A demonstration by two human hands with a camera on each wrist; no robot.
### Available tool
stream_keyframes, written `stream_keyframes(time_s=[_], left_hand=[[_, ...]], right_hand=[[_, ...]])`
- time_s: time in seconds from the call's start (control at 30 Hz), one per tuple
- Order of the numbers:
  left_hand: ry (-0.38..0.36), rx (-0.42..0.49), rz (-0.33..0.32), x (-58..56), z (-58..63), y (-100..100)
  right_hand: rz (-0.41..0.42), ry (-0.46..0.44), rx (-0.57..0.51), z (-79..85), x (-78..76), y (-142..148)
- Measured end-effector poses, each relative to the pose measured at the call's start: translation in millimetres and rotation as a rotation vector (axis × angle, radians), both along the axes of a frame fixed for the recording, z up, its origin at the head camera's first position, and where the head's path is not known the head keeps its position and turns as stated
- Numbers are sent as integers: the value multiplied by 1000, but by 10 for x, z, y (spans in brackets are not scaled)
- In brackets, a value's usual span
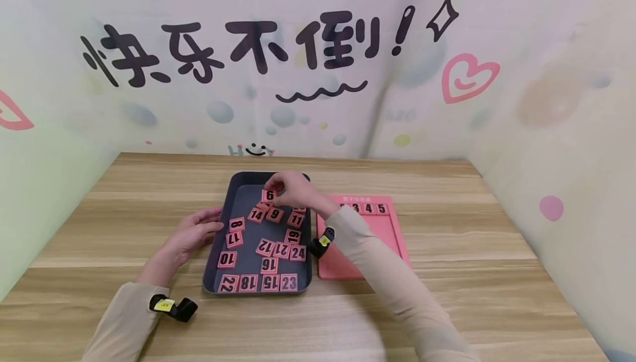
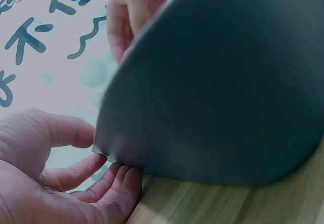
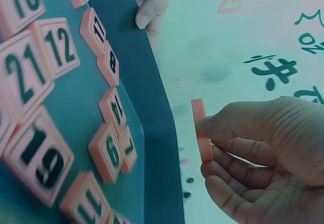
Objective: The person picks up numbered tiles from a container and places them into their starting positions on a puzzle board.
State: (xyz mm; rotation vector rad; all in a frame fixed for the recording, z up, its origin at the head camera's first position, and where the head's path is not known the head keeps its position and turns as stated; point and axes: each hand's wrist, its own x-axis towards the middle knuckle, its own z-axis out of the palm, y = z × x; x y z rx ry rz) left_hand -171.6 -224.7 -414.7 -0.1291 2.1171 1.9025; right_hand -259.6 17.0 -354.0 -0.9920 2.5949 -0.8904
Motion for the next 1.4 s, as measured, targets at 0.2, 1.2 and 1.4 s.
stream_keyframes(time_s=[0.2, 1.2, 1.4], left_hand=[[6, -3, 4, 10, -2, 0], [-5, 15, 6, 18, 19, 9], [-10, 10, 7, 14, 14, -2]], right_hand=[[8, 45, -40, 3, 75, 326], [-78, 8, -28, -532, 300, 1222], [-100, 48, -32, -560, 304, 1206]])
